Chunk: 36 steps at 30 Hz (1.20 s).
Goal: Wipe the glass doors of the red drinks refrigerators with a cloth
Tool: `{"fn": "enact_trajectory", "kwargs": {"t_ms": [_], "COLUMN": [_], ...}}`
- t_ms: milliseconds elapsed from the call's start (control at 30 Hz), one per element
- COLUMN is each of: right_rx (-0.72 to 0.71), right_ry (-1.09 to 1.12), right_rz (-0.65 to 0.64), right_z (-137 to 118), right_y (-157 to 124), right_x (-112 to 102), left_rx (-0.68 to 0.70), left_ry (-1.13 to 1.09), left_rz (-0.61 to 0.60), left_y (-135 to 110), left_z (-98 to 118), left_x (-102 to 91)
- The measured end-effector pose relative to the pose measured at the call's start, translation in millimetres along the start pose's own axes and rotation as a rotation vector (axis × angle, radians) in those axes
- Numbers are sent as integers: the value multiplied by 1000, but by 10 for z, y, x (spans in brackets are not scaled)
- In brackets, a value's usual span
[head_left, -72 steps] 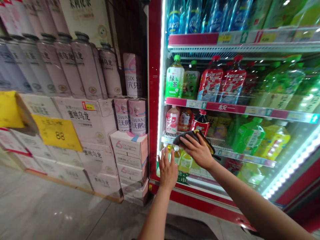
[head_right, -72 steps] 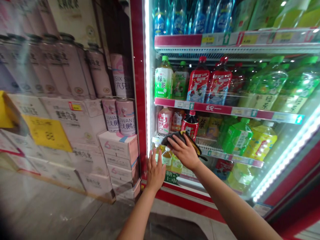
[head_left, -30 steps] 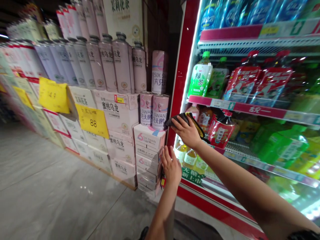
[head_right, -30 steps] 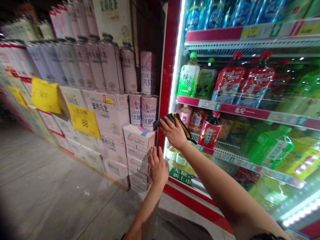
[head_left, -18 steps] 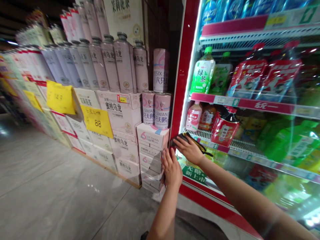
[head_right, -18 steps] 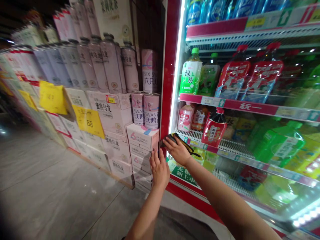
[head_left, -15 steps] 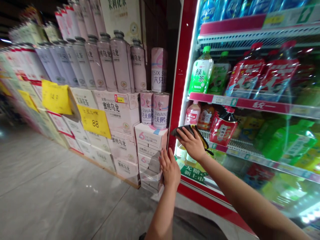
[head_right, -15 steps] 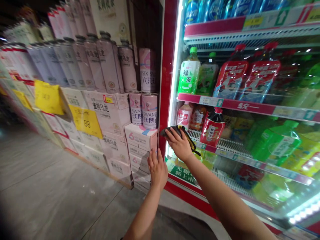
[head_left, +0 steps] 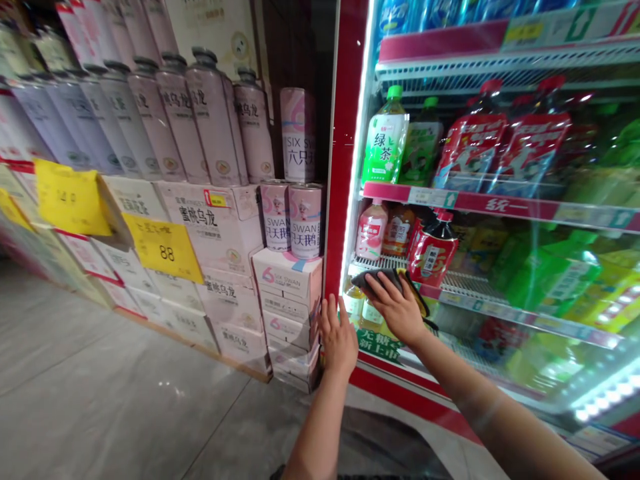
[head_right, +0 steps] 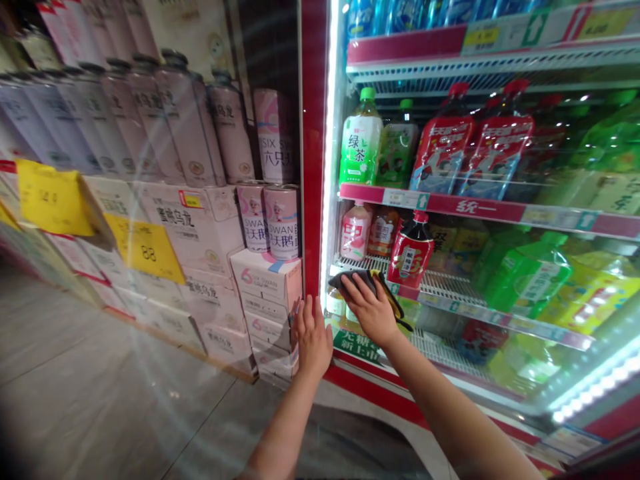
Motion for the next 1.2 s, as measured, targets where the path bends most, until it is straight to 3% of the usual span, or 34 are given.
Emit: {"fn": "enact_trajectory", "kwargs": {"t_ms": [133,200,300,400,533,633,733,867,967,1067,1133,1200], "right_rx": [-181,-197,-22,165,47,-47,65,300,140,-39,38,241], "right_ry": [50,44,-16,-63,-38,-26,-54,-98,-69,-43,-69,-121], "right_rz": [-54,-63,-49,-7,-42,-39,20,94,23,-55,-43,18], "right_z": [-217,-165,203,494,265,181,484,898,732,622,814,1116], "right_y": [-399,-460,-457,-653,-896,-752,-609,-966,-1229,-1235,-1170,-1203], "right_x": [157,149,-10,-175,-65,-26,-170,-364,-282,-222,-292,-428], "left_rx": [43,67,107,101,89,126,168,208,227,242,271,315], "left_ry": [-26,-40,-69,-86,-80,-85,-106,-132,-141,-163,-190,-213], "left_rz": [-15,-29,-39,-29,7,26,33,48,66,84,91,97], "left_y": [27,23,32,72,116,122,125,147,154,138,117,93], "left_z": [143,223,338,389,461,599,766,954,1056,1159,1255,1362], "left_x": [94,151,203,198,163,174,214,261,283,306,329,352]}}
Point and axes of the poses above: each hand's wrist, its own y-axis towards the middle knuckle, its own x-axis out of the palm, z = x × y, the point moved 10 cm from there along y, towards the middle knuckle, and after that the axes turned 9 degrees about x, right-handed, at the moved point
